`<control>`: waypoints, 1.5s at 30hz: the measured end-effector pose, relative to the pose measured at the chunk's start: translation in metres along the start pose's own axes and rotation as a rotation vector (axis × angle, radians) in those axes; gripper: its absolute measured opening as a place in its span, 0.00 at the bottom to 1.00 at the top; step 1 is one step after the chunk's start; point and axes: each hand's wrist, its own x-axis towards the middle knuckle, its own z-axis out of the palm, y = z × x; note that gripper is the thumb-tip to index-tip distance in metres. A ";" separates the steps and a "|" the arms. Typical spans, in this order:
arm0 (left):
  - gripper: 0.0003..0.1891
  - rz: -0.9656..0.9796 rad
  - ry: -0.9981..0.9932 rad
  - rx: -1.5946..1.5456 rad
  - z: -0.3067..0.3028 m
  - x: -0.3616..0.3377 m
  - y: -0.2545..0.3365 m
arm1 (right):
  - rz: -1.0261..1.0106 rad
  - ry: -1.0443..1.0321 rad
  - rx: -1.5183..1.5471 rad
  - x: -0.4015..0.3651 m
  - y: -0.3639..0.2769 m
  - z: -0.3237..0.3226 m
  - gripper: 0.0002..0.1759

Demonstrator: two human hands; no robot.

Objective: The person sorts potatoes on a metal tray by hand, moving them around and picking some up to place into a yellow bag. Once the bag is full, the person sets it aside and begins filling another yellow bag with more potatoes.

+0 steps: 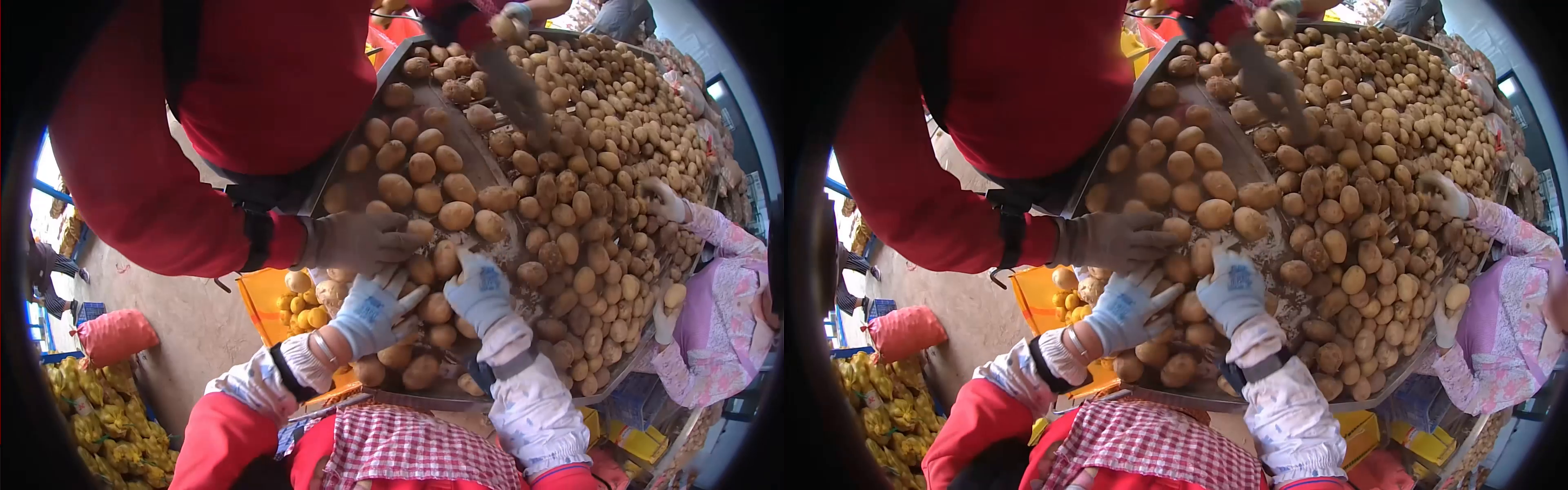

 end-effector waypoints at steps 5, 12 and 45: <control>0.17 -0.219 -0.303 -0.038 -0.056 -0.029 -0.012 | -0.156 0.113 0.353 -0.004 0.029 -0.014 0.22; 0.17 -0.166 0.225 0.148 0.012 0.026 -0.073 | -0.157 0.026 0.005 0.113 0.106 0.016 0.25; 0.21 -0.443 0.431 0.134 0.002 -0.037 -0.016 | -0.068 0.140 -0.279 -0.053 0.009 -0.004 0.10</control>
